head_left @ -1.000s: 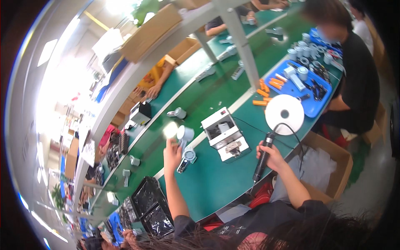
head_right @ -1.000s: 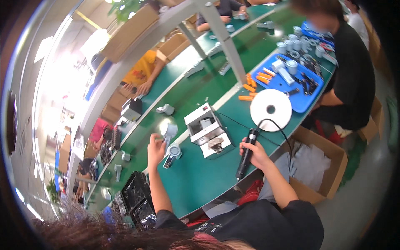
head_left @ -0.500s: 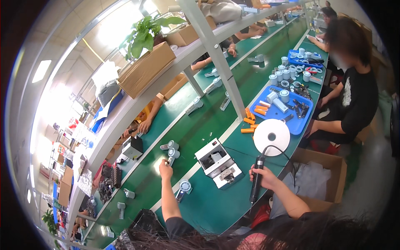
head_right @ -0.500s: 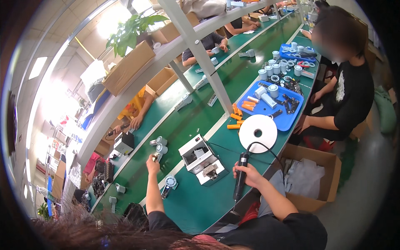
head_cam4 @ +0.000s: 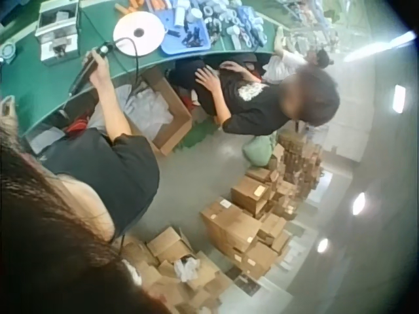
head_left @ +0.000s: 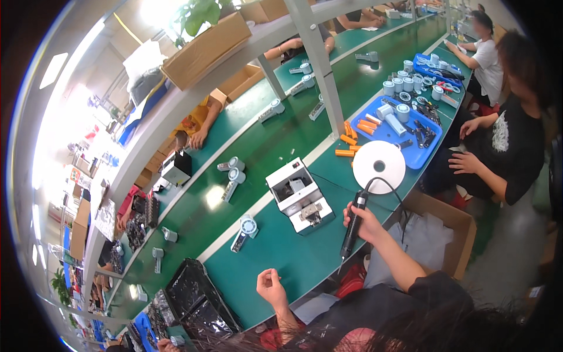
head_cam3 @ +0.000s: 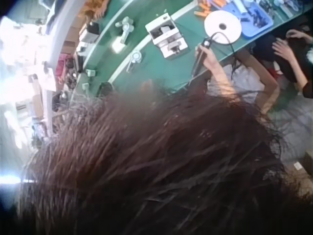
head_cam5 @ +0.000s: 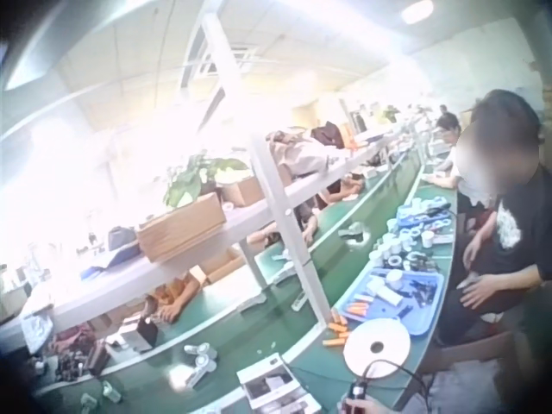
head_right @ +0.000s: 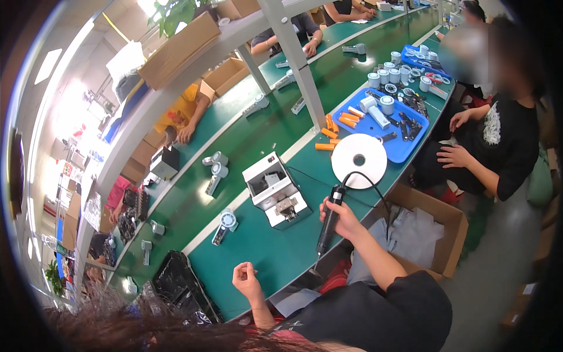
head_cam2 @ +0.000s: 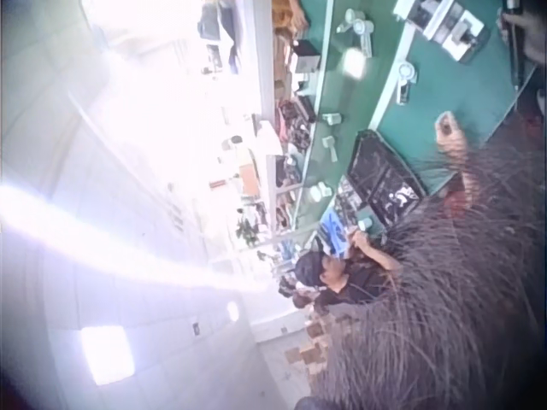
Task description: Assemble electronic components using an electric screwdriver at a production station.
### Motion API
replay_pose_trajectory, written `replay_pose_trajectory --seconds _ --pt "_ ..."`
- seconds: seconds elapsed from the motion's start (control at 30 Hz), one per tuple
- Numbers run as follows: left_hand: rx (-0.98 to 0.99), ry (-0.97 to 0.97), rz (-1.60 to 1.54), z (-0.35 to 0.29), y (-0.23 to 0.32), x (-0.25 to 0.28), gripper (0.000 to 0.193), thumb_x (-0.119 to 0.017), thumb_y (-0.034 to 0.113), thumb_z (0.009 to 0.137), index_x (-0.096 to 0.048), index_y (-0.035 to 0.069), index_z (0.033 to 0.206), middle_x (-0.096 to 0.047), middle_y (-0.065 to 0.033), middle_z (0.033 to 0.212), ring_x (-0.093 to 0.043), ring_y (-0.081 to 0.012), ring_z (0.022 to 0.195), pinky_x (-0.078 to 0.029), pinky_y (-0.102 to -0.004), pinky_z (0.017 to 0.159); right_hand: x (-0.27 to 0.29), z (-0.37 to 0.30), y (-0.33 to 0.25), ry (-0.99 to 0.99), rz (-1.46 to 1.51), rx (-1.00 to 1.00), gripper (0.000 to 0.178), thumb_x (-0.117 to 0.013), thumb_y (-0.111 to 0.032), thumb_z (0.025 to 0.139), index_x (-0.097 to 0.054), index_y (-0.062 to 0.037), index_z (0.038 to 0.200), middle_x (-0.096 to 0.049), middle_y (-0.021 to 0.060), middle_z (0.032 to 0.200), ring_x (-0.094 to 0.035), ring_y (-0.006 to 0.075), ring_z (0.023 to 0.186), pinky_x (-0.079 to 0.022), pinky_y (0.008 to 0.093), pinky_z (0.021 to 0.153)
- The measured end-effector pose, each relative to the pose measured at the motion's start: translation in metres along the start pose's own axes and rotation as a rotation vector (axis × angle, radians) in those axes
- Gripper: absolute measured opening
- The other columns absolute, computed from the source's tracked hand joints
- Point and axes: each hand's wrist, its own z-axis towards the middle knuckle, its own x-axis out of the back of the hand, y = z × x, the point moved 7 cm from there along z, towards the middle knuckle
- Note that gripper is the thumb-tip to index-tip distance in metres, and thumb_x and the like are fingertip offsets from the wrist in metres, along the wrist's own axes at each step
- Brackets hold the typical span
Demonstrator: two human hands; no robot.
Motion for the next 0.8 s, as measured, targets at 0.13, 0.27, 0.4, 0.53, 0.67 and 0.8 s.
replay_pose_trajectory --seconds 0.13,0.27,0.4,0.53,0.67,0.8 --pt "0.01 0.022 0.044 -0.041 -0.018 -0.018 0.008 -0.065 0.005 0.095 -0.06 0.0 0.093 -0.059 -0.0002 0.072 -0.054 -0.0047 0.063 -0.047 -0.0213 0.056 0.0 -0.001 -0.001 -0.105 0.276 0.094 0.012 -0.062 -0.017 0.097 -0.055 -0.0092 0.102 -0.056 0.0089 0.098 -0.057 0.0181 0.087 -0.046 0.0335 0.085" --pt "-0.208 -0.098 0.203 -0.048 0.017 -0.05 0.012 -0.07 0.006 0.09 -0.061 0.0 0.084 -0.058 -0.0049 0.071 -0.054 -0.0114 0.06 -0.044 -0.0281 0.056 -0.004 -0.003 0.006 -0.088 0.197 0.145 0.012 -0.061 -0.022 0.099 -0.054 -0.0123 0.099 -0.055 0.0063 0.098 -0.056 0.0179 0.092 -0.046 0.0343 0.088" --pt "-0.536 -0.193 0.329 -0.065 0.039 -0.062 0.012 -0.073 0.002 0.081 -0.062 0.004 0.078 -0.049 -0.0053 0.058 -0.049 -0.0206 0.053 -0.037 -0.0335 0.05 0.004 -0.002 0.01 -0.04 0.091 0.074 0.011 -0.061 -0.023 0.099 -0.055 -0.0137 0.099 -0.057 0.0051 0.096 -0.055 0.0181 0.094 -0.046 0.0357 0.089" --pt "-0.582 -0.26 0.344 -0.077 0.038 -0.073 0.011 -0.078 0.003 0.076 -0.067 0.006 0.076 -0.043 -0.0015 0.048 -0.042 -0.0169 0.04 -0.03 -0.0324 0.041 0.0 -0.002 0.012 -0.032 0.089 0.03 0.011 -0.062 -0.02 0.098 -0.056 -0.0129 0.103 -0.057 0.0058 0.095 -0.054 0.0188 0.089 -0.045 0.0362 0.086" --pt "-0.591 -0.286 0.35 -0.077 0.038 -0.078 0.012 -0.079 0.004 0.074 -0.067 0.006 0.074 -0.042 -0.0016 0.047 -0.042 -0.017 0.039 -0.03 -0.0325 0.042 0.003 -0.002 0.007 -0.037 0.062 0.034 0.014 -0.06 -0.022 0.098 -0.055 -0.0107 0.104 -0.055 0.007 0.096 -0.053 0.0194 0.089 -0.045 0.0364 0.086" --pt "-0.509 -0.282 0.353 -0.07 0.035 -0.078 0.013 -0.079 0.004 0.074 -0.066 0.006 0.073 -0.043 -0.0025 0.047 -0.042 -0.0175 0.04 -0.03 -0.0327 0.042 0.002 -0.001 0.007 -0.034 0.064 0.015 0.011 -0.061 -0.019 0.097 -0.056 -0.0108 0.1 -0.056 0.0071 0.095 -0.053 0.0191 0.089 -0.045 0.0359 0.087"
